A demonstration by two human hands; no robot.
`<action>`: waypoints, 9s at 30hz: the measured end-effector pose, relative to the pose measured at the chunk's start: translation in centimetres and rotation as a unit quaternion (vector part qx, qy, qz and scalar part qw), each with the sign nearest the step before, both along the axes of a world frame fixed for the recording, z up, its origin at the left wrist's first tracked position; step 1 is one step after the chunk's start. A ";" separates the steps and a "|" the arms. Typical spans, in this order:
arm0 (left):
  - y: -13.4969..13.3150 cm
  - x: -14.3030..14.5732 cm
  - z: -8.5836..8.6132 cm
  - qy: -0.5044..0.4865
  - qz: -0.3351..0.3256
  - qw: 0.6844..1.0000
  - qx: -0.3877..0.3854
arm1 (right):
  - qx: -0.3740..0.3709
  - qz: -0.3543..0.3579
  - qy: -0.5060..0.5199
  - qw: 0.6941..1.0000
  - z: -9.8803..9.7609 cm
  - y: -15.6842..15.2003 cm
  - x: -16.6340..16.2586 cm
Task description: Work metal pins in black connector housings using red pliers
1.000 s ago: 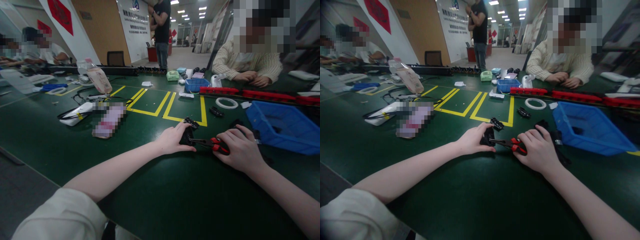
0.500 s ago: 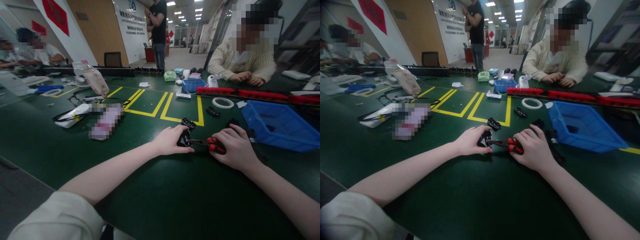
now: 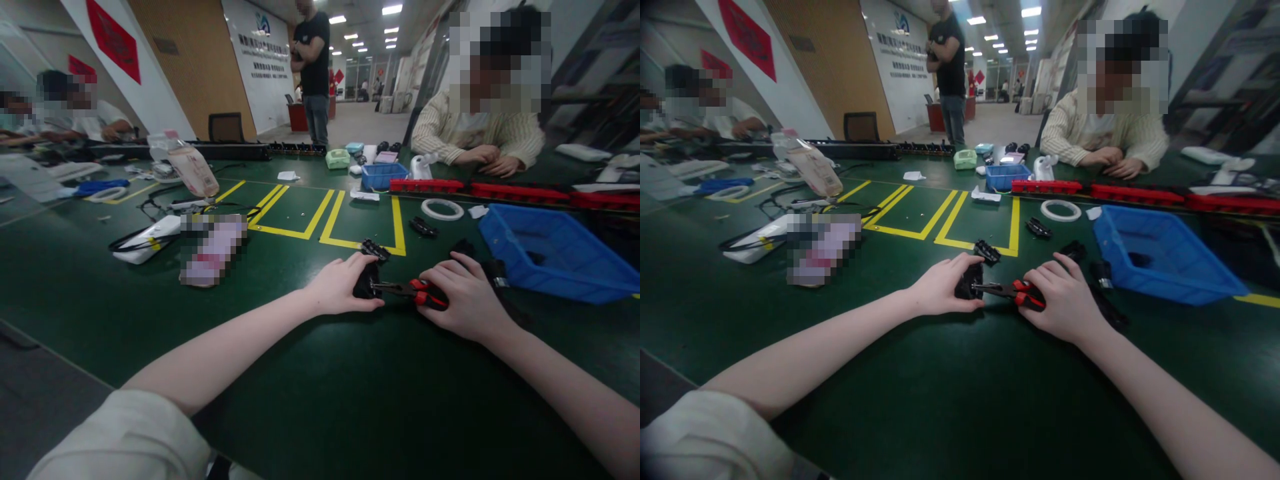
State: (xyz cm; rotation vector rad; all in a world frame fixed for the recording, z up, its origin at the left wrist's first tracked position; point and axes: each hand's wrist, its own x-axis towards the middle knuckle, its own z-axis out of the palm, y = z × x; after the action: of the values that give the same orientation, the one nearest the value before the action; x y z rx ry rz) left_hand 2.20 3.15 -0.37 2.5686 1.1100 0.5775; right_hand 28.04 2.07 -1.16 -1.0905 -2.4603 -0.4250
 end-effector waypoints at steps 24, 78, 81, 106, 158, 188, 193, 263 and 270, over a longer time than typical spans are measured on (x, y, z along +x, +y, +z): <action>0.1 -0.2 0.1 0.009 0.004 0.999 -0.033 | 0.004 -0.018 0.031 0.999 -0.1 -0.7 -0.5; -0.3 -0.3 0.7 -0.016 -0.025 0.997 -0.064 | -0.019 -0.046 0.060 0.997 0.1 -1.1 -0.8; -0.3 -0.3 0.8 -0.015 -0.023 0.997 -0.066 | -0.023 -0.046 0.060 0.997 0.2 -1.1 -0.8; 0.1 -0.5 0.2 -0.020 -0.032 0.997 -0.071 | -0.021 -0.053 0.050 0.997 0.1 -1.1 -0.8; -0.3 -0.4 0.4 -0.013 -0.081 0.996 -0.034 | 0.001 0.007 0.016 1.000 -0.1 -0.9 -0.3; -0.5 -0.4 0.3 -0.021 -0.063 0.998 -0.010 | -0.039 0.030 0.036 0.998 0.1 -1.2 -0.4; -0.5 -0.4 0.3 -0.013 -0.063 0.998 0.007 | -0.039 0.030 0.037 0.998 0.1 -1.2 -0.4; -0.3 -0.2 0.1 0.032 -0.070 0.997 0.003 | -0.140 0.054 0.007 0.989 0.4 -1.1 -0.7; -0.5 -0.2 0.4 0.031 -0.060 0.998 -0.010 | -0.156 0.043 0.018 0.987 0.7 -1.2 -0.8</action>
State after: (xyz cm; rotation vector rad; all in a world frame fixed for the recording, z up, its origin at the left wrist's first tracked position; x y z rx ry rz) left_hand 2.01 2.64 0.03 2.6302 0.9663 0.4569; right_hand 27.27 0.85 -0.49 -1.0922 -2.5885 0.0088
